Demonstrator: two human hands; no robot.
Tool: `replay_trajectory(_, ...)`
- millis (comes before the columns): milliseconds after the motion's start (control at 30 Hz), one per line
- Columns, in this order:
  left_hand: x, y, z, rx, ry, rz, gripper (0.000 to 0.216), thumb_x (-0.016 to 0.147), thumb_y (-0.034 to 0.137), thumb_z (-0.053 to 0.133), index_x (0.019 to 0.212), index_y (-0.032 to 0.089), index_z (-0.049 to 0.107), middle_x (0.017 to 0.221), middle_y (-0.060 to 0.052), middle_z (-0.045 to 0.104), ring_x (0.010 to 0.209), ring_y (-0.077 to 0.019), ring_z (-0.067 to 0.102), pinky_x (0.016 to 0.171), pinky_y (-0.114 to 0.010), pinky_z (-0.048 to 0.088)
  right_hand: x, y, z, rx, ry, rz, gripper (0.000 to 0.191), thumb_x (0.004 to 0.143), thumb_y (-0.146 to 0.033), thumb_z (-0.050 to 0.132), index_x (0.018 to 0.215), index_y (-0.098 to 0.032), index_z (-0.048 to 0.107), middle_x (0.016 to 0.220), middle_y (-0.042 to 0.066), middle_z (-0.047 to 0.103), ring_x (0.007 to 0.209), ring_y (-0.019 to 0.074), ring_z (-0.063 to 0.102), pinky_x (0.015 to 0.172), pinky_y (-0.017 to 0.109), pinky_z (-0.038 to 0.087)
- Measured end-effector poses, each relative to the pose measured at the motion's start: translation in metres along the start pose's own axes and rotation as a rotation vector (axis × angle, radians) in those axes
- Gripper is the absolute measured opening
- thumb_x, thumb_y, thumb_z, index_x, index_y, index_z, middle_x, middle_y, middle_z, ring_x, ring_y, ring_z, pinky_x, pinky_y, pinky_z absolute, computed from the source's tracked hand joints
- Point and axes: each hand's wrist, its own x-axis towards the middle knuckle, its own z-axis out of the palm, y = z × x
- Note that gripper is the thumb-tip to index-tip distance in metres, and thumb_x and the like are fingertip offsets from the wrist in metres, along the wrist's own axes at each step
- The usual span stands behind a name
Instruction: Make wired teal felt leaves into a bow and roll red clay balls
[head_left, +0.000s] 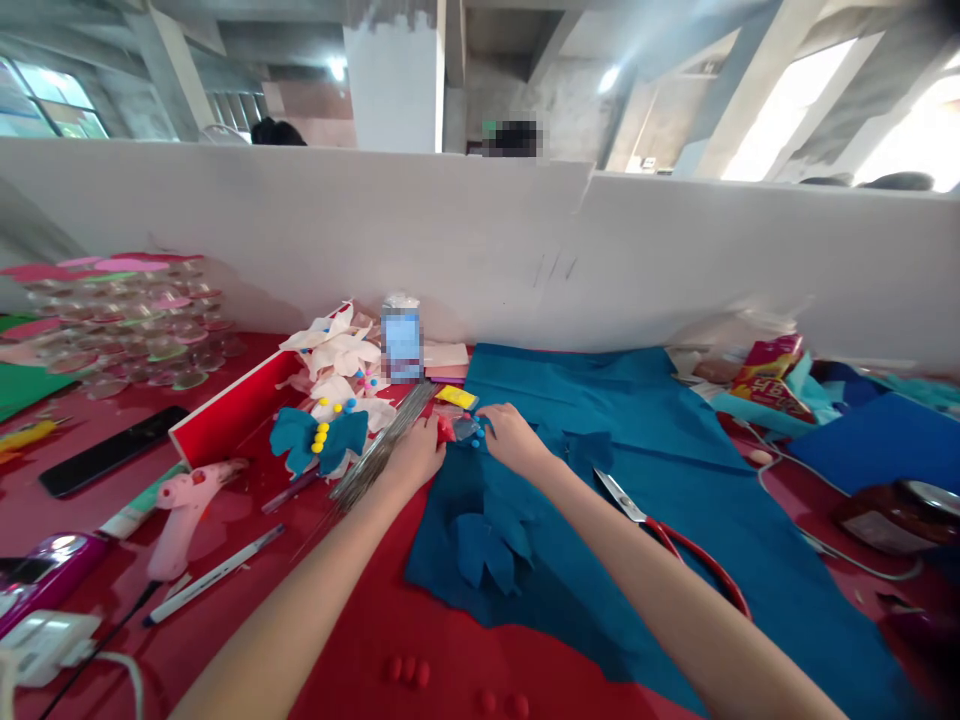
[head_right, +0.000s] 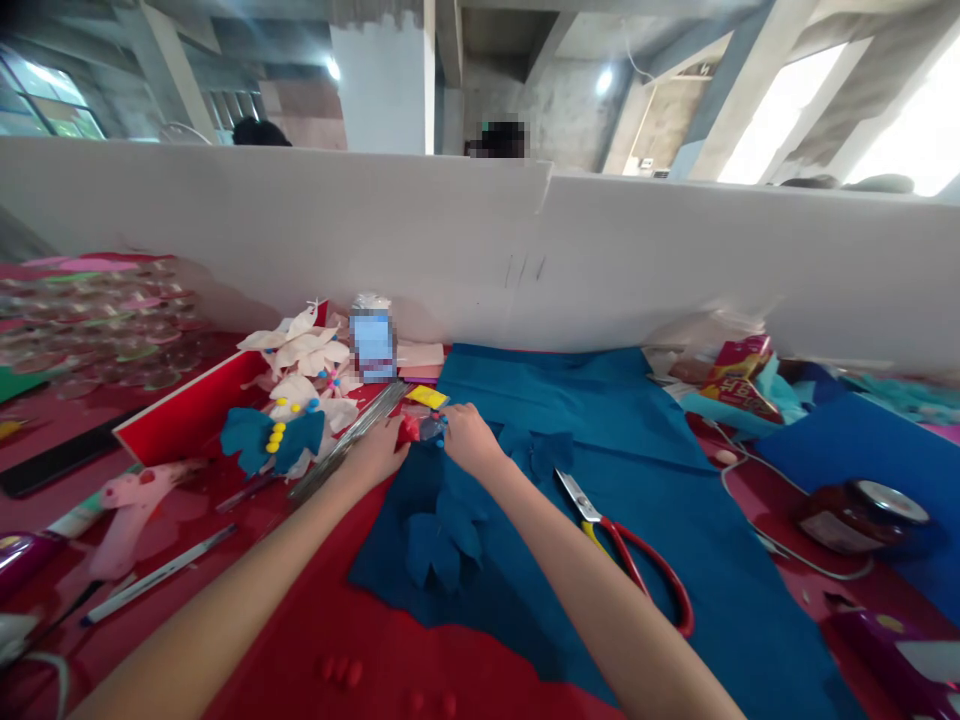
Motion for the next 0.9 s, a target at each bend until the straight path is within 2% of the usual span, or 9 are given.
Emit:
replay_trajectory(100,-0.002,0.001,0.0,0.032,0.027,-0.041,0.034,0.088,0.034,0.055,0.117,0.016,0.054,0.118,-0.008,0.056,0.1,-0.021,0.058,0.083,-0.043,0.05,0.045,0.002,0.014,-0.081,-0.133,-0.021,0.027,0.09,-0.03,0.056,0.111,-0.013,0.057,0.11,0.009,0.06,0.095,0.02,0.06,0.083,0.04,0.05)
replay_trajectory(167,-0.009,0.001,-0.003,0.033,0.047,-0.078,0.03,0.089,0.031,0.055,0.113,0.013,0.056,0.111,-0.01,0.06,0.096,-0.0213,0.06,0.082,-0.042,0.05,0.059,0.0,0.02,-0.135,-0.184,-0.025,0.03,0.09,-0.035,0.055,0.112,-0.014,0.057,0.112,0.008,0.059,0.095,0.0196,0.06,0.082,0.041,0.05)
replay_trajectory(267,-0.026,-0.003,-0.007,0.005,0.103,-0.133,0.028,0.088,0.021,0.05,0.109,0.005,0.058,0.102,-0.019,0.064,0.096,-0.0283,0.062,0.082,-0.042,0.049,0.061,-0.007,0.022,-0.201,-0.209,-0.021,0.041,0.085,-0.049,0.056,0.104,-0.012,0.062,0.11,0.012,0.059,0.102,0.0253,0.055,0.084,0.042,0.046)
replay_trajectory(333,-0.035,-0.008,-0.008,-0.033,0.152,-0.158,0.032,0.085,0.016,0.048,0.112,0.002,0.056,0.104,-0.025,0.063,0.099,-0.0333,0.061,0.083,-0.043,0.048,0.058,-0.014,0.02,-0.229,-0.218,-0.027,0.053,0.078,-0.06,0.057,0.096,-0.011,0.066,0.108,0.017,0.059,0.106,0.031,0.049,0.084,0.043,0.042)
replay_trajectory(400,-0.041,-0.015,-0.006,-0.09,0.203,-0.181,0.034,0.083,0.014,0.047,0.114,0.004,0.055,0.105,-0.024,0.064,0.1,-0.0337,0.062,0.083,-0.042,0.048,0.057,-0.021,0.019,-0.247,-0.238,-0.04,0.058,0.073,-0.065,0.057,0.093,-0.011,0.068,0.107,0.019,0.059,0.107,0.0339,0.046,0.085,0.044,0.04)
replay_trajectory(533,-0.043,-0.03,0.0,-0.247,0.33,-0.229,0.029,0.086,0.017,0.042,0.106,0.007,0.059,0.096,-0.021,0.068,0.094,-0.0316,0.065,0.08,-0.042,0.05,0.059,-0.034,0.019,-0.274,-0.28,-0.059,0.053,0.073,-0.059,0.059,0.093,-0.012,0.07,0.107,0.019,0.06,0.107,0.0352,0.044,0.087,0.047,0.035)
replay_trajectory(767,-0.043,-0.035,0.007,-0.576,0.538,-0.221,0.031,0.09,0.028,0.04,0.112,0.013,0.055,0.107,-0.018,0.066,0.094,-0.0256,0.066,0.076,-0.036,0.053,0.048,-0.062,0.034,-0.287,-0.296,-0.052,0.049,0.075,-0.055,0.06,0.101,-0.014,0.067,0.104,0.019,0.063,0.108,0.0388,0.045,0.089,0.058,0.029)
replay_trajectory(900,-0.045,-0.028,0.004,-0.747,0.593,-0.178,0.032,0.091,0.032,0.041,0.115,0.014,0.053,0.11,-0.017,0.065,0.099,-0.0244,0.064,0.08,-0.035,0.053,0.05,-0.071,0.039,-0.283,-0.307,-0.007,0.03,0.082,-0.039,0.061,0.099,-0.015,0.065,0.106,0.013,0.063,0.107,0.0317,0.051,0.091,0.054,0.036)
